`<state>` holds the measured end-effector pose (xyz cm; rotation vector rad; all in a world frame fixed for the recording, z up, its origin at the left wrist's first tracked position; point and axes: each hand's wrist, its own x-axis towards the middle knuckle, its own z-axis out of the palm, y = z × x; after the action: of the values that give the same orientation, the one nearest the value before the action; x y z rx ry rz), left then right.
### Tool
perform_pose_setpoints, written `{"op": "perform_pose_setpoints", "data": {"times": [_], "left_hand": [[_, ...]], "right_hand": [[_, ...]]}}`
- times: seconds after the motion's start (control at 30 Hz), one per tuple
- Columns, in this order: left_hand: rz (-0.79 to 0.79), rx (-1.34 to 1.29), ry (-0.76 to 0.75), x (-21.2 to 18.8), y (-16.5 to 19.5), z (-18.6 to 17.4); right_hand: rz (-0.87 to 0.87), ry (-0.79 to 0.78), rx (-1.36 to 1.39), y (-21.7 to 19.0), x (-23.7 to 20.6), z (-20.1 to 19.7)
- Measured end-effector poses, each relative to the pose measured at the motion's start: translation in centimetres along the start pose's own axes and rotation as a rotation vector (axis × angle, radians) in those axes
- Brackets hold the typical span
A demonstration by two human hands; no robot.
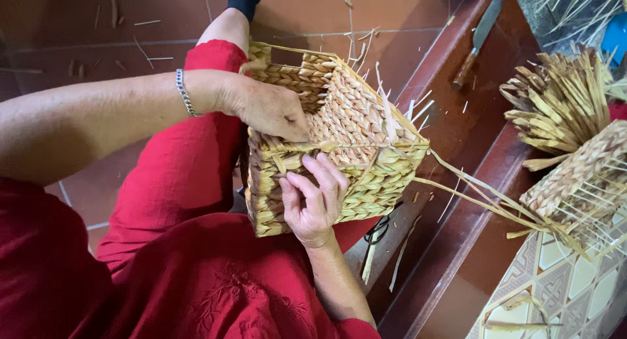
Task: The person sits on the floor weaving a water hyacinth basket, threading long woven strips through the basket's rim and sides and pulling them tight to secure the weave, working around the basket and turning it as they go.
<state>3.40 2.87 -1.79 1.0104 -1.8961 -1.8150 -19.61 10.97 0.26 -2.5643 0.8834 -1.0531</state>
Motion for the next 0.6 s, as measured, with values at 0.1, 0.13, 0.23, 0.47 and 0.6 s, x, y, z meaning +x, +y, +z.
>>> {"op": "perform_pose_setpoints", "data": {"times": [0.1, 0.13, 0.23, 0.47, 0.6], "left_hand": [[-0.134, -0.236, 0.112, 0.8, 0.0, 0.8], [-0.14, -0.293, 0.138, 0.9, 0.1, 1.0], [-0.135, -0.406, 0.238, 1.3, 0.6, 1.4], [0.023, -0.782, 0.466, 0.5, 1.3, 1.4], [-0.026, -0.615, 0.532, 0.1, 1.3, 0.9]], "right_hand": [[-0.009, -0.005, 0.009, 0.0, 0.0, -0.1], [-0.018, -0.01, 0.006, 0.1, 0.0, -0.2], [-0.047, -0.008, -0.052, 0.1, 0.1, -0.2], [0.011, -0.072, -0.12, 0.2, 0.7, -0.8], [0.011, -0.1, -0.141, 0.3, 0.9, -0.9]]}}
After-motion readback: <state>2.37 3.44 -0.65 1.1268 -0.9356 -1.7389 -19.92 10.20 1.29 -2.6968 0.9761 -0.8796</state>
